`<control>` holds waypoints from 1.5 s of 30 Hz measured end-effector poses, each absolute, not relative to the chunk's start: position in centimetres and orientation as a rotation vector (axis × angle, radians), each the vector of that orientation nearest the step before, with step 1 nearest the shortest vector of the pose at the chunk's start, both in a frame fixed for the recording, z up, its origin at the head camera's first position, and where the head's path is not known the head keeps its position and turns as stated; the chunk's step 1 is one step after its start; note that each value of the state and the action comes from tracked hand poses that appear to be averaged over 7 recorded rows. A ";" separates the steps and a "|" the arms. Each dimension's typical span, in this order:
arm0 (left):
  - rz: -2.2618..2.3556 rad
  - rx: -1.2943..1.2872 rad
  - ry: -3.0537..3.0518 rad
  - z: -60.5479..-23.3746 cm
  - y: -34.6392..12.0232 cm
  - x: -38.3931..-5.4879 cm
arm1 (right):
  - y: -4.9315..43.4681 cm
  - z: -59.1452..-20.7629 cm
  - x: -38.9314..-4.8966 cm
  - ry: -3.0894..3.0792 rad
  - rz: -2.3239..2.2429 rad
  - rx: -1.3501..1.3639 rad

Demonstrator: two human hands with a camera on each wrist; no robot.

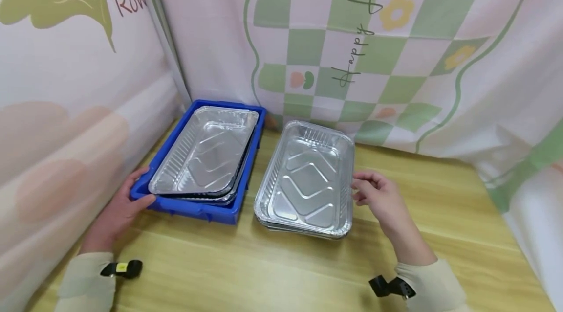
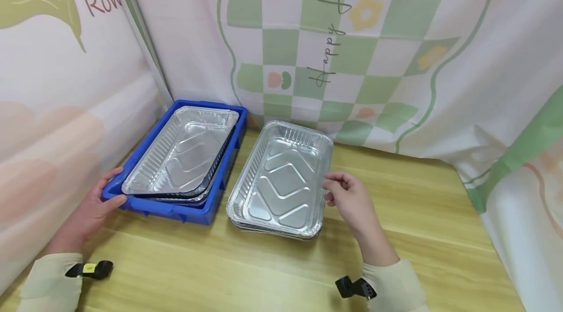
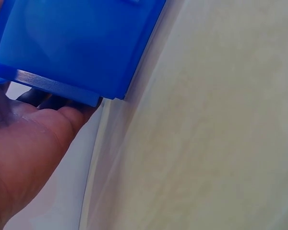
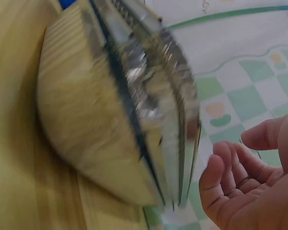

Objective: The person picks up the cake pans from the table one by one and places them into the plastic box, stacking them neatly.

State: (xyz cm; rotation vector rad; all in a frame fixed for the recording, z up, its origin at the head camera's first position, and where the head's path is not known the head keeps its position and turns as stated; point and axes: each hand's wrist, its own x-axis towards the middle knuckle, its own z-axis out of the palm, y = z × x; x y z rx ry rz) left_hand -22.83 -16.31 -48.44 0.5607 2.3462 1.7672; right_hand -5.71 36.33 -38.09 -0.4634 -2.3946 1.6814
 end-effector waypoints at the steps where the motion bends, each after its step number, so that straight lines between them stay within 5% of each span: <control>1: 1.765 0.557 2.346 -48.4 -16.3 -22.8 | 36.6 -38.2 -5.5 -2.404 1.667 -0.471; 45: 1.698 0.527 2.397 -48.3 -16.5 -22.9 | 36.4 -41.8 -4.8 -2.384 1.624 -0.501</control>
